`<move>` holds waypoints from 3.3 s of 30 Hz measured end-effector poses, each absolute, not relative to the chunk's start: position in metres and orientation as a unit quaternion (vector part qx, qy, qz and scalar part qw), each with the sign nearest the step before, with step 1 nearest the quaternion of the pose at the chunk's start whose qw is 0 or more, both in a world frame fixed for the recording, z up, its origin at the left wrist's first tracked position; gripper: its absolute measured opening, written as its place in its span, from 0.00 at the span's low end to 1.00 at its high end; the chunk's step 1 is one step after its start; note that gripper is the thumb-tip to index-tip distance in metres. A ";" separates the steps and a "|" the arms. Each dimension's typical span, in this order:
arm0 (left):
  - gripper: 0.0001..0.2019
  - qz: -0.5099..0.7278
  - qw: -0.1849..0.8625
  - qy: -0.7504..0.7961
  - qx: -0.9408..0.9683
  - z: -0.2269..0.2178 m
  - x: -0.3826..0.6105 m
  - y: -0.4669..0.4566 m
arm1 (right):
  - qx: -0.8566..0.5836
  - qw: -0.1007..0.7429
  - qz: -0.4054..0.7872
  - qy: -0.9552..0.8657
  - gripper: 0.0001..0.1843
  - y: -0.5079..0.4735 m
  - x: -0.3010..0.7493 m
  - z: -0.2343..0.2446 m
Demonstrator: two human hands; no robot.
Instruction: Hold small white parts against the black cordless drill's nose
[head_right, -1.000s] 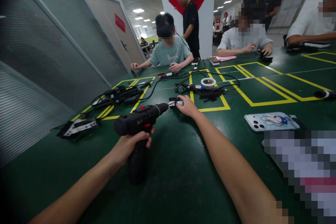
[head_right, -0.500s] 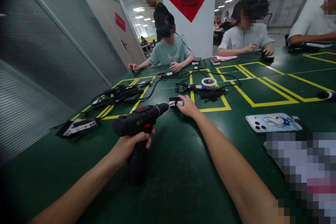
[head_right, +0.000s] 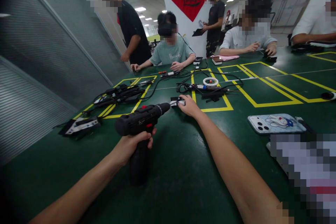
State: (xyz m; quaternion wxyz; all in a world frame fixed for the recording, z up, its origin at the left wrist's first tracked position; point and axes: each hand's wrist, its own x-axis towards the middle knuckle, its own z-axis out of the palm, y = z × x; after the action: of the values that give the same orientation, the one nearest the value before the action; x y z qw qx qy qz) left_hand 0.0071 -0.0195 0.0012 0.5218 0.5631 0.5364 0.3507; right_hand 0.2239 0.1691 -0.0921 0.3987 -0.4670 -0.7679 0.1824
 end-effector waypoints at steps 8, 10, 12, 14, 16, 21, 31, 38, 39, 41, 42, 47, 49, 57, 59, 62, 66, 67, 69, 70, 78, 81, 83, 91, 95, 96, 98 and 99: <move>0.09 0.341 0.522 0.541 0.564 0.002 0.007 -0.020 | -0.467 0.400 0.184 -0.766 0.24 0.169 0.224 -0.093; 0.09 0.342 0.524 0.535 0.567 0.002 0.006 -0.019 | -0.465 0.402 0.182 -0.767 0.24 0.170 0.224 -0.094; 0.08 0.341 0.527 0.533 0.568 0.001 0.006 -0.019 | -0.464 0.404 0.180 -0.768 0.24 0.171 0.224 -0.095; 0.08 0.338 0.529 0.535 0.565 0.001 0.006 -0.019 | -0.463 0.405 0.178 -0.768 0.24 0.172 0.224 -0.096; 0.08 0.339 0.528 0.538 0.562 0.002 0.007 -0.019 | -0.463 0.405 0.178 -0.768 0.24 0.172 0.223 -0.096; 0.09 0.341 0.529 0.544 0.555 0.003 0.007 -0.020 | -0.466 0.403 0.180 -0.767 0.25 0.171 0.224 -0.095; 0.10 0.349 0.521 0.550 0.551 0.004 0.009 -0.020 | -0.464 0.403 0.180 -0.768 0.24 0.171 0.224 -0.094; 0.09 0.346 0.530 0.540 0.555 0.003 0.008 -0.019 | -0.466 0.404 0.179 -0.767 0.24 0.171 0.224 -0.094; 0.09 0.344 0.529 0.540 0.557 0.003 0.007 -0.019 | -0.465 0.403 0.179 -0.767 0.24 0.171 0.224 -0.094; 0.09 0.341 0.526 0.542 0.560 0.003 0.007 -0.019 | -0.464 0.403 0.180 -0.768 0.24 0.171 0.224 -0.094; 0.09 0.341 0.524 0.543 0.560 0.003 0.008 -0.019 | -0.464 0.403 0.180 -0.768 0.24 0.171 0.224 -0.094; 0.10 0.346 0.521 0.544 0.559 0.003 0.008 -0.019 | -0.466 0.403 0.181 -0.767 0.24 0.172 0.224 -0.094; 0.10 0.345 0.524 0.542 0.559 0.002 0.008 -0.019 | -0.466 0.403 0.181 -0.766 0.24 0.172 0.224 -0.095; 0.09 0.337 0.528 0.539 0.563 0.002 0.007 -0.019 | -0.466 0.406 0.177 -0.766 0.25 0.172 0.224 -0.095; 0.09 0.337 0.525 0.538 0.567 0.002 0.006 -0.019 | -0.467 0.405 0.178 -0.766 0.25 0.171 0.224 -0.095; 0.08 0.337 0.526 0.534 0.570 0.001 0.006 -0.019 | -0.467 0.403 0.177 -0.766 0.24 0.171 0.224 -0.094; 0.07 0.340 0.530 0.531 0.567 0.000 0.006 -0.019 | -0.470 0.400 0.179 -0.766 0.24 0.171 0.224 -0.093; 0.08 0.341 0.531 0.532 0.564 -0.001 0.006 -0.019 | -0.471 0.400 0.179 -0.766 0.24 0.170 0.224 -0.093; 0.08 0.344 0.532 0.533 0.561 -0.002 0.005 -0.018 | -0.471 0.398 0.179 -0.766 0.24 0.170 0.224 -0.093; 0.09 0.343 0.532 0.534 0.560 -0.002 0.005 -0.018 | -0.471 0.398 0.179 -0.767 0.25 0.171 0.224 -0.093; 0.08 0.334 0.529 0.534 0.569 -0.003 0.004 -0.018 | -0.465 0.401 0.176 -0.769 0.25 0.173 0.224 -0.096; 0.08 0.333 0.529 0.528 0.575 -0.002 0.004 -0.017 | -0.468 0.399 0.174 -0.769 0.25 0.172 0.224 -0.095; 0.08 0.332 0.531 0.526 0.575 -0.002 0.005 -0.016 | -0.471 0.395 0.176 -0.769 0.25 0.172 0.224 -0.095; 0.07 0.341 0.529 0.525 0.573 -0.001 0.009 -0.010 | -0.482 0.385 0.194 -0.763 0.27 0.176 0.225 -0.094; 0.06 0.341 0.521 0.530 0.575 0.001 0.013 -0.010 | -0.486 0.383 0.200 -0.760 0.27 0.177 0.225 -0.095; 0.06 0.341 0.520 0.532 0.574 0.001 0.014 -0.009 | -0.488 0.382 0.200 -0.759 0.28 0.177 0.225 -0.095; 0.06 0.346 0.517 0.533 0.573 0.002 0.015 -0.009 | -0.493 0.380 0.196 -0.758 0.27 0.178 0.224 -0.094; 0.06 0.348 0.517 0.531 0.574 0.002 0.016 -0.008 | -0.496 0.380 0.192 -0.756 0.27 0.178 0.223 -0.094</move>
State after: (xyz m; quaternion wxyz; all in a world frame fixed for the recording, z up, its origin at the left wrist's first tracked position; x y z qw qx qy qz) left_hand 0.0161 -0.0079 0.0018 0.5167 0.5739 0.5314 0.3484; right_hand 0.2233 0.1780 -0.0943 0.3802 -0.4962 -0.7564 0.1925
